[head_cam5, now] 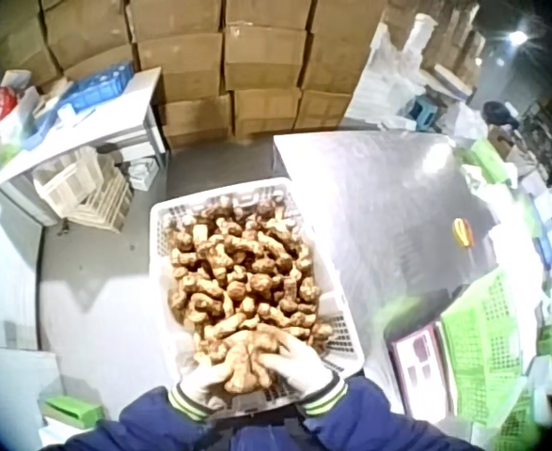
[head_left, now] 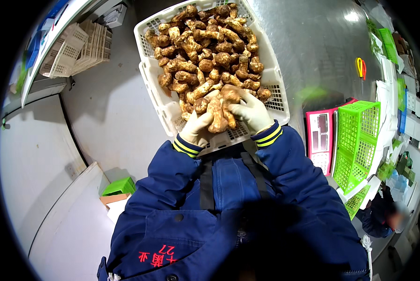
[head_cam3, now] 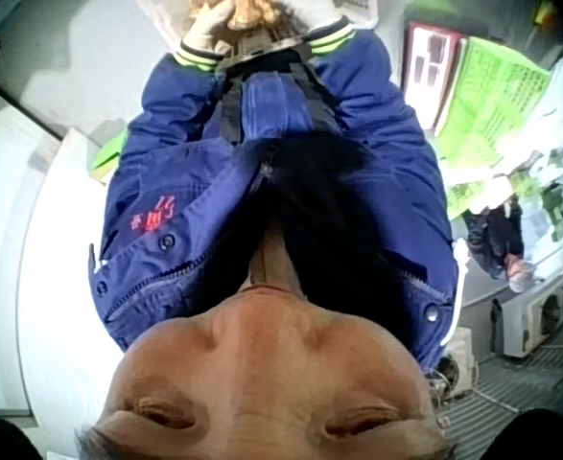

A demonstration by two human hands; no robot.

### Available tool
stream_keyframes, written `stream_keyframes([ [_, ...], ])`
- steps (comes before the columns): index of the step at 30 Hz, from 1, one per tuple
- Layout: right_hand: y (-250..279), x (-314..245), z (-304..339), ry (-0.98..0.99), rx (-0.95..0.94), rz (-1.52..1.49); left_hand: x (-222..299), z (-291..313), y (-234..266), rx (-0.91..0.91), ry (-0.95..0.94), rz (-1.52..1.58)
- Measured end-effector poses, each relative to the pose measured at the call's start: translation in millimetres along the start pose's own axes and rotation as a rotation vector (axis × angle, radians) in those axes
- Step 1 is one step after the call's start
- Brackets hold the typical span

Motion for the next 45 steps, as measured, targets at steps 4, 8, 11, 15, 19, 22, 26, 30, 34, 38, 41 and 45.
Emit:
stream_keyframes([
  [4,7.0,-4.0,3.6,-0.085,-0.156,-0.563,3.9,6.2,4.9,-0.255,0.15,0.163],
  [8,12.5,-17.6,12.2,-0.107,-0.094,-0.51,-0.6,8.4,10.1,-0.37,0.149,0.269],
  [11,8.3,-29.6,18.6,-0.101,0.0,-0.402,-1.0,7.6,28.6,-0.231,0.15,0.172],
  [15,16.4,-17.9,21.1,0.055,0.16,-0.107,-5.7,5.5,34.0,-0.197,0.171,0.181],
  [19,-14.5,-7.9,47.2,0.179,0.24,0.406,-19.4,1.2,33.3,-0.085,0.134,0.158],
  [22,-27.2,1.5,70.9,0.563,0.158,0.986,-26.0,7.6,28.7,-0.033,0.147,0.156],
  [26,-6.6,-36.8,66.6,0.359,0.199,0.849,-23.1,6.6,45.4,-0.198,0.004,0.148],
  [30,57.1,-5.8,-12.5,0.551,0.358,1.478,-7.5,6.8,40.0,-0.379,0.001,0.165],
  [34,40.5,5.7,-47.6,0.429,0.314,1.779,16.3,15.0,47.4,-0.282,-0.074,0.169],
  [38,39.1,0.6,-45.8,0.248,0.116,1.851,38.1,28.7,53.1,-0.136,-0.125,0.155],
  [41,49.8,-1.9,-43.0,0.123,0.035,1.656,43.1,30.6,58.7,-0.019,-0.152,0.214],
  [45,55.5,-20.2,-3.9,-0.456,-0.034,0.699,51.9,33.6,68.2,-0.017,-0.188,0.222],
])
Point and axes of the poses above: each hand's wrist, its own z-axis away from the middle knuckle, its own y-axis out of the back of the hand, x = y × z, the point moved 2 cm from there along -z, towards the middle knuckle, and after that the axes turned 9 degrees about x, right-handed, at the moved point
